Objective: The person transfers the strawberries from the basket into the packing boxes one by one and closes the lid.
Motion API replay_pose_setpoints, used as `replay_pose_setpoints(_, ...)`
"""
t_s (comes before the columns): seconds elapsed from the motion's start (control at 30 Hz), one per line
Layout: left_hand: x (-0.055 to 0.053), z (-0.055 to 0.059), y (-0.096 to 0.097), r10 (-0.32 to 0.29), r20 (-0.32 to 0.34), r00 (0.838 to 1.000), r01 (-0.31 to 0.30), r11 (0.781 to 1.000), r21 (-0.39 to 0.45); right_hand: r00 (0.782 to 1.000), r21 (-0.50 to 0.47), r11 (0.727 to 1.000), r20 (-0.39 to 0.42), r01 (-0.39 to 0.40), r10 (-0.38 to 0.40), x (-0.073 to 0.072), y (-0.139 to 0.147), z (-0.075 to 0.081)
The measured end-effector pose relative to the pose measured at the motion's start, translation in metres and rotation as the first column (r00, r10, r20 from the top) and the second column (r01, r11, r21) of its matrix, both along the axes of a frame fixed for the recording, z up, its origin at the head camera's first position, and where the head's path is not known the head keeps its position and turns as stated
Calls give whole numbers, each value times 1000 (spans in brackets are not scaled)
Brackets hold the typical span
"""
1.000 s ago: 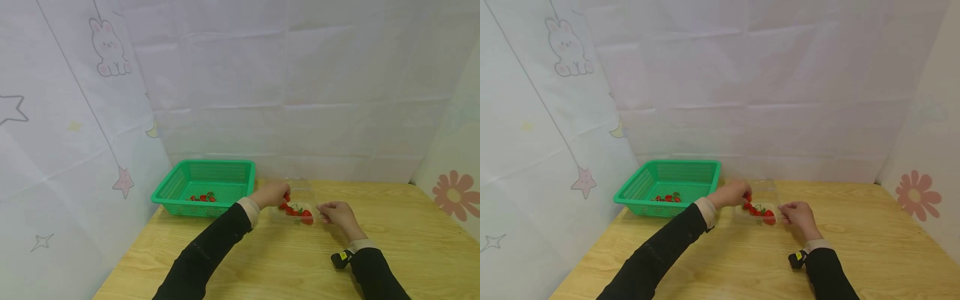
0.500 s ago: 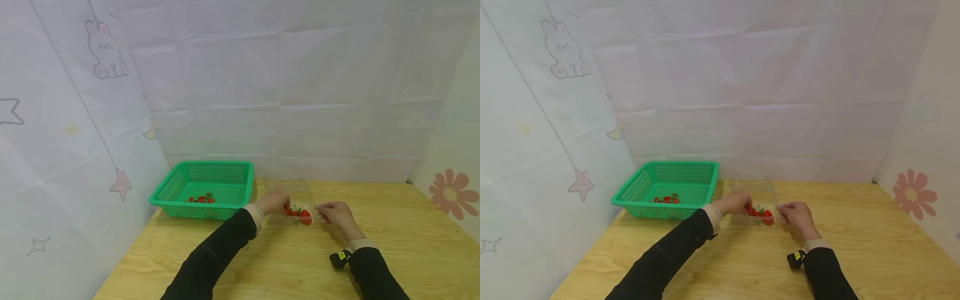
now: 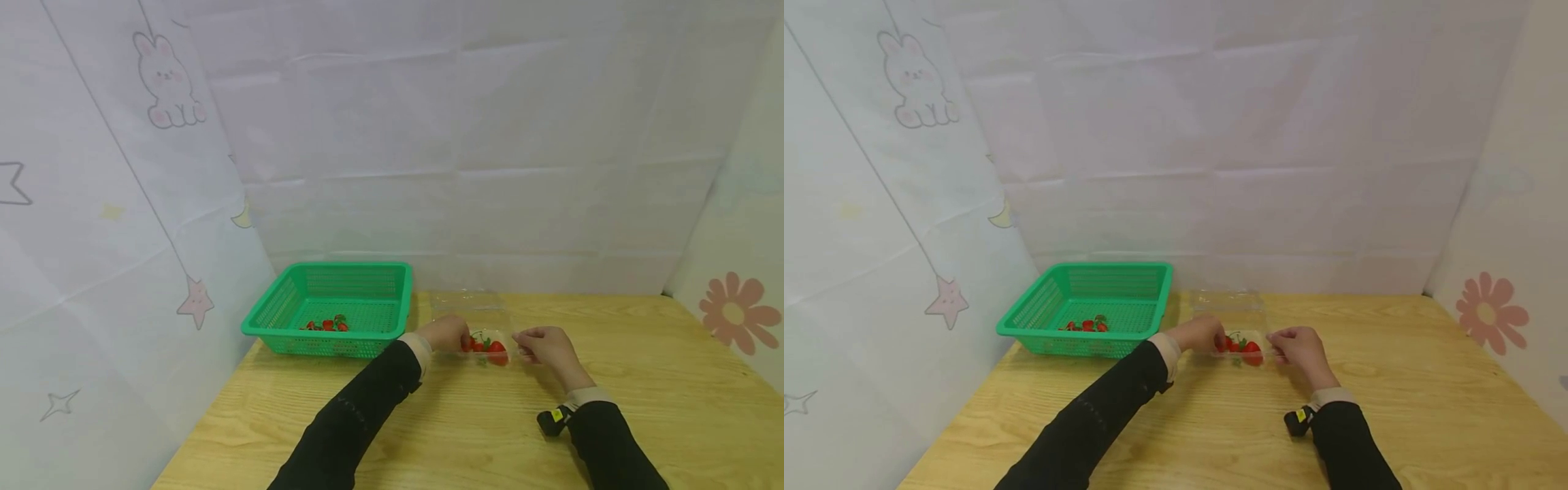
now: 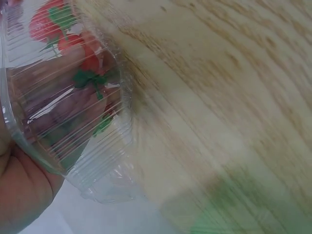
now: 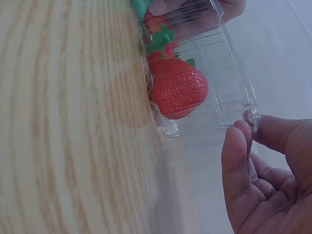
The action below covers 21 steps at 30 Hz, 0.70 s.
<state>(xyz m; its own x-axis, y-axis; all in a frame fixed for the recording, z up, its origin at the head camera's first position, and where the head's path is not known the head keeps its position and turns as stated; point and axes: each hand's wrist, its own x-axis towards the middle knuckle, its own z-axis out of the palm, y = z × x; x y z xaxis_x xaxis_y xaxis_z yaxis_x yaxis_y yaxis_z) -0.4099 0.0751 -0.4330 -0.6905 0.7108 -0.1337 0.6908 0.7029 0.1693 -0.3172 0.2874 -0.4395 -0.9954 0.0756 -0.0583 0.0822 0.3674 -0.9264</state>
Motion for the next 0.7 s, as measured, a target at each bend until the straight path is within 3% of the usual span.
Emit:
replay_pose_setpoints(0.17, -3, -4, 1, -8, -11, 1000, 8, 1000, -21, 1000, 9, 1000, -5, -1, 1, 1, -1, 1)
replay_pose_setpoints(0.5, 5, 7, 2, 1, 0, 1000, -1, 998, -66, 1000, 10, 1000, 8, 14, -14, -1, 0, 1)
replay_pose_setpoints(0.7, 3, 6, 3, 3, 5, 1000, -3, 998, -67, 1000, 14, 1000, 11, 15, -15, -2, 0, -1)
